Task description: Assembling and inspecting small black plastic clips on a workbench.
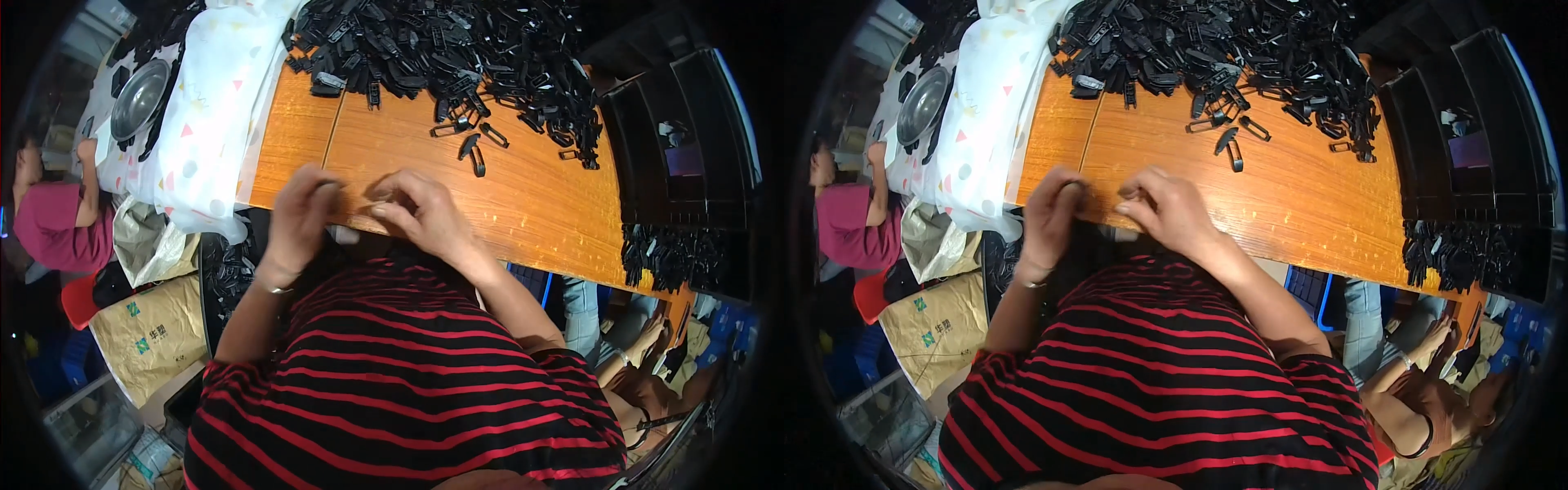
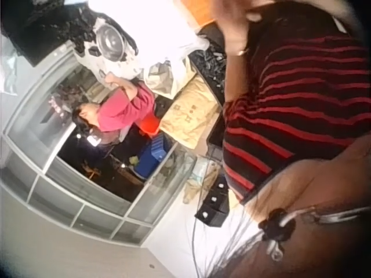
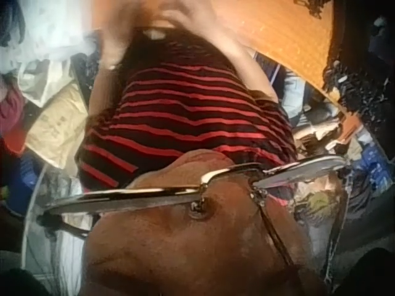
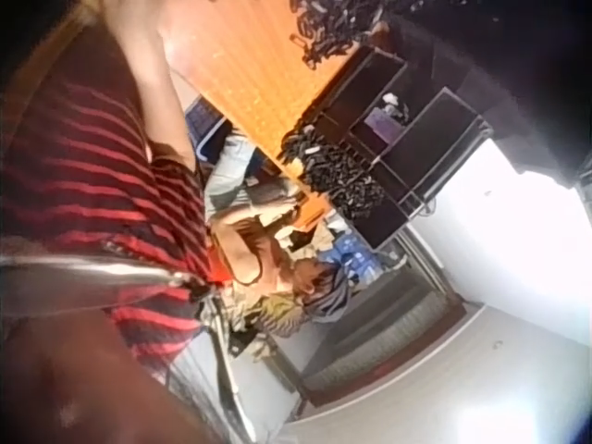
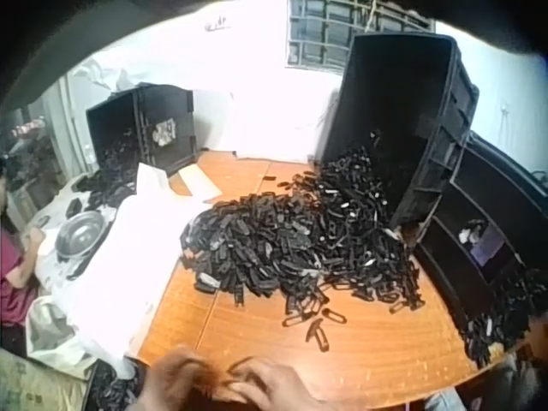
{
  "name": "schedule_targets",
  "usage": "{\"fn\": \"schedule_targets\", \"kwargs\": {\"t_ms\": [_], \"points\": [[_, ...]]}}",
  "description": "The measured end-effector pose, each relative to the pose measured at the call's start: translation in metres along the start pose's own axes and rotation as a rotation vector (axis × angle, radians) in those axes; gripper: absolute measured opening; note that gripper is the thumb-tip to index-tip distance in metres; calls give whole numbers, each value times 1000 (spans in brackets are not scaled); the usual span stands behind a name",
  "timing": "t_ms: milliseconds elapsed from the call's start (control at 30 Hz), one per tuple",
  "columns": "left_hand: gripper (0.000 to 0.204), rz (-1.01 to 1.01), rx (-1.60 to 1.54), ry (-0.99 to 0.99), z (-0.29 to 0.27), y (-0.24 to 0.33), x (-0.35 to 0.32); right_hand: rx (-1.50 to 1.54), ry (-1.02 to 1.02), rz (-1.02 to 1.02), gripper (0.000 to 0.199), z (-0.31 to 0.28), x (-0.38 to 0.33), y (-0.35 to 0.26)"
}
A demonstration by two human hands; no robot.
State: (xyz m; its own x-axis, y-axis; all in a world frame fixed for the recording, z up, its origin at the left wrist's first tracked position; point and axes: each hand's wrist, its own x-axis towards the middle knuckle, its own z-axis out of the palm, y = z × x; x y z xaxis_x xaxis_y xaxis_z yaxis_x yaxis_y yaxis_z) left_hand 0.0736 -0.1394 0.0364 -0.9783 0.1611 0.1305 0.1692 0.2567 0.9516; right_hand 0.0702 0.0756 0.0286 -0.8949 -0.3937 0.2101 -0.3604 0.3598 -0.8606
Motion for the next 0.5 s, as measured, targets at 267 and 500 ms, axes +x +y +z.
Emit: {"fn": "schedule_targets", "kwargs": {"t_ms": [267, 500], "points": [[15, -128, 990, 16, -117, -46, -83, -708, 344, 348, 30, -73, -14, 22], [12, 291, 711, 180, -55, -19, 16, -789, 209, 361, 23, -82, -15, 36]]}}
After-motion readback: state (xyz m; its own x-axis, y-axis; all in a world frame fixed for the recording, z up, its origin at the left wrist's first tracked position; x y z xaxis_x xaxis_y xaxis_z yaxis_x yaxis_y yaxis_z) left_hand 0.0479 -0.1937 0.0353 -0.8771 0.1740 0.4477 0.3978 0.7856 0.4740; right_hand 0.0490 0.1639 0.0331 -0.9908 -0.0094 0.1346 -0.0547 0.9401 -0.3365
